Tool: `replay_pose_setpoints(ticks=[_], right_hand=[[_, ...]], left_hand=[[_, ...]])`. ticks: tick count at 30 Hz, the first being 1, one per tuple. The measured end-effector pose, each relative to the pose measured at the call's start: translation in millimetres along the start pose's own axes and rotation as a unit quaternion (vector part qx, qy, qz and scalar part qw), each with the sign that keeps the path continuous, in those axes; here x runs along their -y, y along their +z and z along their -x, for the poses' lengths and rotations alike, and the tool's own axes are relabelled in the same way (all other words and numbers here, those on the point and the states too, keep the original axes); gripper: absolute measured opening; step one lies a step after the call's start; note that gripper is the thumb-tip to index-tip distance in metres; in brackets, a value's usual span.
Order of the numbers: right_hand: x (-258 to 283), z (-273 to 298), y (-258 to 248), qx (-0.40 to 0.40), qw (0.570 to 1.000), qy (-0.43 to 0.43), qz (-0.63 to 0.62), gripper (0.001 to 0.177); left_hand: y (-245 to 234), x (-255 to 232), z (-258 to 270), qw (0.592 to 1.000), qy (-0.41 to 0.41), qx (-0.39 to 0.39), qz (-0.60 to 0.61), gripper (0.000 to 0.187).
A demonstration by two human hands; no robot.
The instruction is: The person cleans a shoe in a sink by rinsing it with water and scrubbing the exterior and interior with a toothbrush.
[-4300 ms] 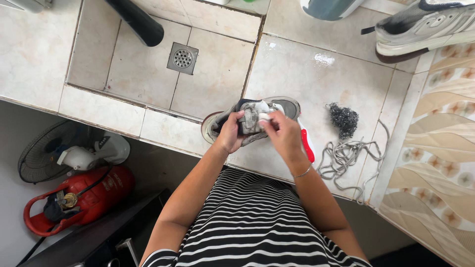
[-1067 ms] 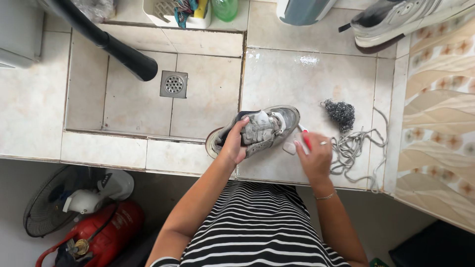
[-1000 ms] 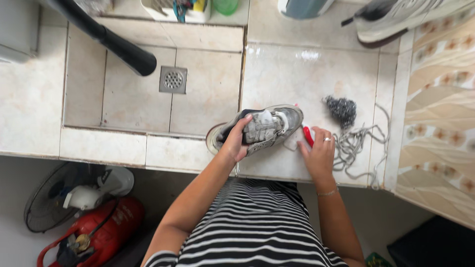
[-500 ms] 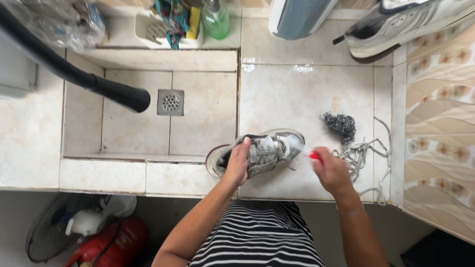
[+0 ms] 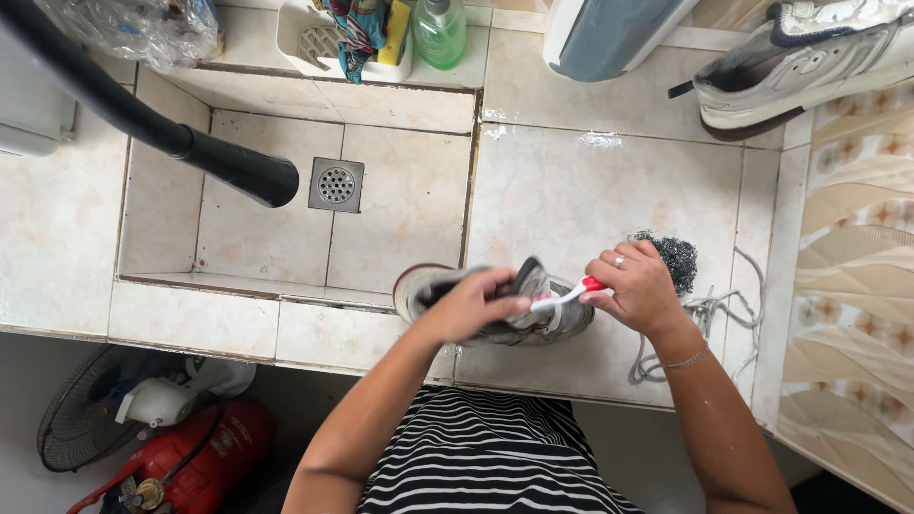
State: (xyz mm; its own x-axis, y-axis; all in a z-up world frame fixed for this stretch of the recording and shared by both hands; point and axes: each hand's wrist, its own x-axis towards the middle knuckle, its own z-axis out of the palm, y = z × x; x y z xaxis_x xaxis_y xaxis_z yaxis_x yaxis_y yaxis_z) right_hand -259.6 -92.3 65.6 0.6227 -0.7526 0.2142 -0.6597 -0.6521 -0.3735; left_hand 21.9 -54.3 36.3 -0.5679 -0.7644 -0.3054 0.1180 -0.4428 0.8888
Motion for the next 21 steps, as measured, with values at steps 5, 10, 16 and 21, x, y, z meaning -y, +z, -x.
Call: replay_pose_setpoints(ticks=[5, 10, 16, 21], right_hand=[[-8.5, -10.7, 28.0, -0.037, 0.998, -0.038, -0.018, 0.058], [-14.4, -6.9, 56.2, -0.063, 0.995, 0.004, -0.080, 0.062], [1.4, 15.4, 85.4, -0.173, 0.954, 0.122, -0.211, 0.060], [31.0, 34.6, 102.7, -0.128, 0.953, 0.143, -0.232, 0.063]], left_hand=[[34.6, -2.6, 40.6, 0.987, 0.009, -0.142, -0.070, 0.049], [37.7, 23.6, 51.2, 0.783, 0.036, -0.229, -0.577, 0.062], [-46.6, 12.6, 3.5, 0.651, 0.274, -0.006, -0.708, 0.027], [-22.1, -57.9, 1.8, 0.820, 0.259, 0.045, -0.509, 0.031]])
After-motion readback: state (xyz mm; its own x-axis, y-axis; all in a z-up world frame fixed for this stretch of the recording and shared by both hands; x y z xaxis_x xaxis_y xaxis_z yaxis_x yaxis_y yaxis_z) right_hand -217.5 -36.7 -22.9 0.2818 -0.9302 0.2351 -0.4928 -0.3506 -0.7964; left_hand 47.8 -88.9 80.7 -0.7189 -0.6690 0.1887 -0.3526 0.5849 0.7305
